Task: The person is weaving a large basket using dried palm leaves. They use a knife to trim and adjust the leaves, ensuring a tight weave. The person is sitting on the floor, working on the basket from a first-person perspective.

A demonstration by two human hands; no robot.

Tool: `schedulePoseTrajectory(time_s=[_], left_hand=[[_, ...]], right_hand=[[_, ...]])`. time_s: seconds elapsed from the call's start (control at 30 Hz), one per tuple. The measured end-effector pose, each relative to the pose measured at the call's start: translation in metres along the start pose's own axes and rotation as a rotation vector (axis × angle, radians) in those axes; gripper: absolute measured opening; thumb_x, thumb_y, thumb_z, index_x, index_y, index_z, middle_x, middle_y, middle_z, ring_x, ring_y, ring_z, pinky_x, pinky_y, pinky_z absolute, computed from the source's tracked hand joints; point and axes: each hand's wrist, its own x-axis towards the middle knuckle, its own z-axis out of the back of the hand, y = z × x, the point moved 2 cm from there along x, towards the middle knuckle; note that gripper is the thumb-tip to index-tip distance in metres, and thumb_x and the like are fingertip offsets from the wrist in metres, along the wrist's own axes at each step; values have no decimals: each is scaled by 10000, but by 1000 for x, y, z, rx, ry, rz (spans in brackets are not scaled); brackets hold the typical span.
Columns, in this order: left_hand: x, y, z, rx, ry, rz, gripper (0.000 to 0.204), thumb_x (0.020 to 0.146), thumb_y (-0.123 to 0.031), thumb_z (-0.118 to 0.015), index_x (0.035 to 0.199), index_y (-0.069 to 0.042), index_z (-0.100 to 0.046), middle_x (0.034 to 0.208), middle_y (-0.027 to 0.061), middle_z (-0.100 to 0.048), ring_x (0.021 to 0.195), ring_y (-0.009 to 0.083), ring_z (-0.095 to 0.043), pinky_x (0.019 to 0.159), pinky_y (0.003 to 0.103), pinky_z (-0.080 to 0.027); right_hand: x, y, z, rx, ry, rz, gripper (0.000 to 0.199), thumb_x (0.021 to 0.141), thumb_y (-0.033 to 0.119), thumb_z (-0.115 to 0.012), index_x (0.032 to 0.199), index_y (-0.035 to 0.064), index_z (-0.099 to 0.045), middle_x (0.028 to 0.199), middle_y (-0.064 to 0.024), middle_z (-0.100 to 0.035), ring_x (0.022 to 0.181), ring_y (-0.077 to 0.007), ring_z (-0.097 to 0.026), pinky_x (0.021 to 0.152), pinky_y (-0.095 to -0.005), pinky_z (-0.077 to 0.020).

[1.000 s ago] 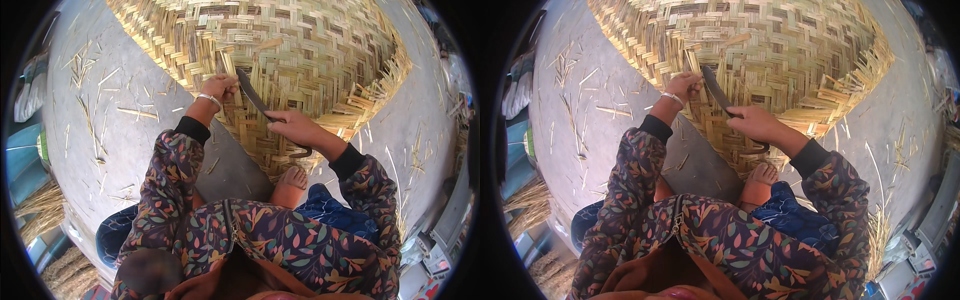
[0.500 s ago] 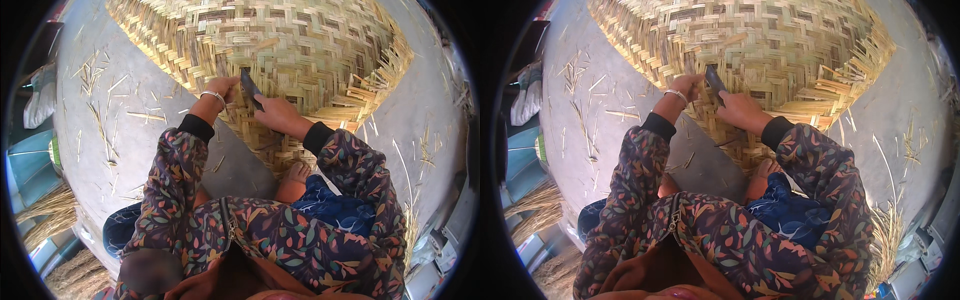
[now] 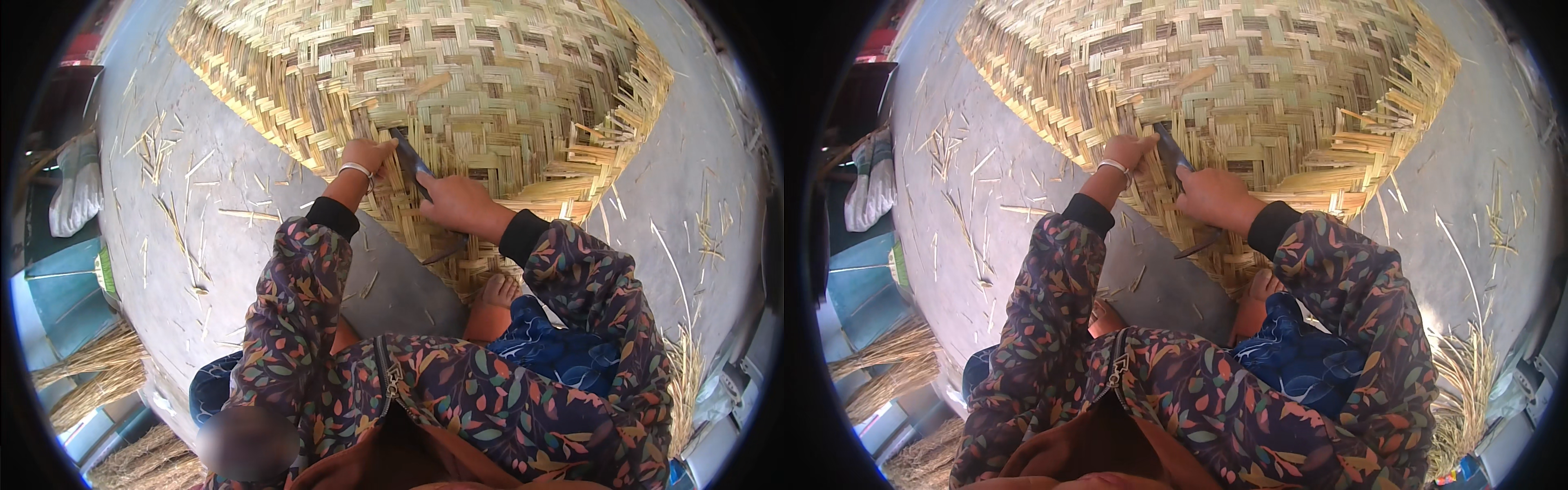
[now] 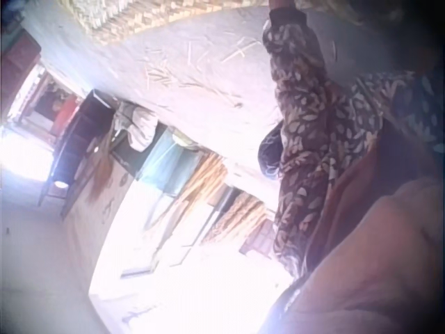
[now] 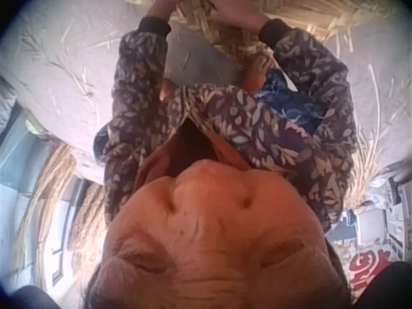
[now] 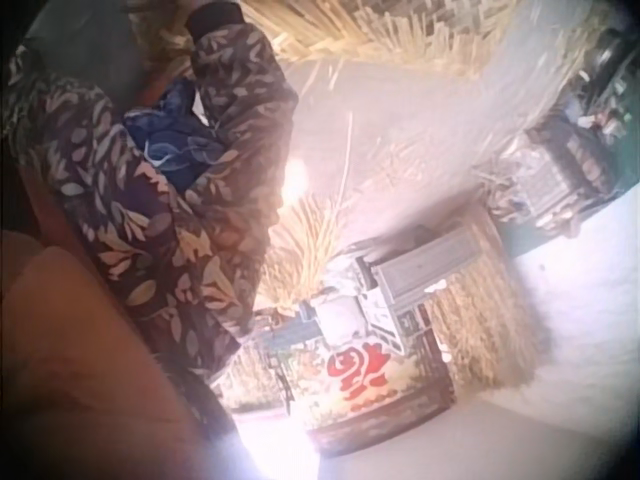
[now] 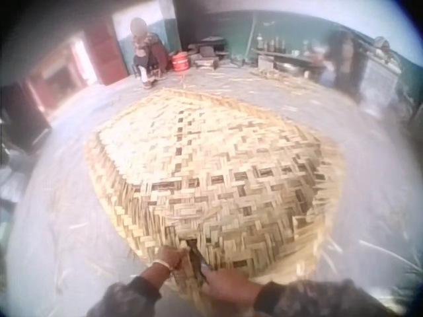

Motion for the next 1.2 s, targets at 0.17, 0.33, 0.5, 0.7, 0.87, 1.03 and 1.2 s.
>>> schedulePoseTrajectory(time_s=[0.17,0.33,0.5,0.7,0.87,1.03,1.2], left_hand=[[-26,-13,6,442,-73,-181,532,789,-528,-724,700,-11,-634,591,98,-614,492,210,-615,509,366,-492],[-28,0,-3,592,-312,-284,569,752,-632,-691,753,-65,-641,669,127,-654,634,304,-646,631,416,-506],[-29,7,-5,587,-333,-273,574,779,-666,-630,774,-92,-619,701,131,-667,701,346,-653,640,454,-496],[-26,15,-17,609,-395,-352,514,833,-620,-592,804,-107,-581,729,133,-666,693,343,-653,615,452,-494],[-39,13,-13,336,-435,-452,320,859,-374,-682,903,-65,-614,820,137,-674,716,331,-647,629,417,-504],[-34,-9,-22,-214,-169,-379,484,892,-277,-667,1239,39,-548,952,145,-689,676,184,-671,570,309,-525],[-27,-29,-29,-407,197,-95,489,877,-237,-708,1241,45,-543,804,66,-649,591,122,-625,492,255,-500]], right_hand=[[-1,2,3,-34,10,21,345,819,255,-548,1065,14,-554,776,-199,-667,753,-397,-663,656,-508,-524],[-2,5,2,-113,-6,27,354,816,244,-546,1096,27,-557,737,-189,-662,706,-393,-659,623,-509,-515],[-38,6,22,-162,126,-4,377,812,252,-545,1143,73,-543,734,-185,-657,669,-390,-642,594,-521,-489],[-110,-5,54,-1,179,-81,482,828,304,-568,1252,80,-514,788,-220,-652,742,-391,-648,652,-491,-499],[-134,-15,59,171,-30,-119,746,877,327,-575,1507,151,-218,796,-214,-658,729,-402,-647,671,-463,-503],[-139,-4,79,379,-208,-84,742,863,263,-617,1500,138,-256,907,-222,-662,798,-379,-658,721,-397,-510],[-140,-10,63,631,-125,-86,699,859,236,-631,1473,95,-330,1040,-181,-654,882,-212,-652,814,-314,-485]])
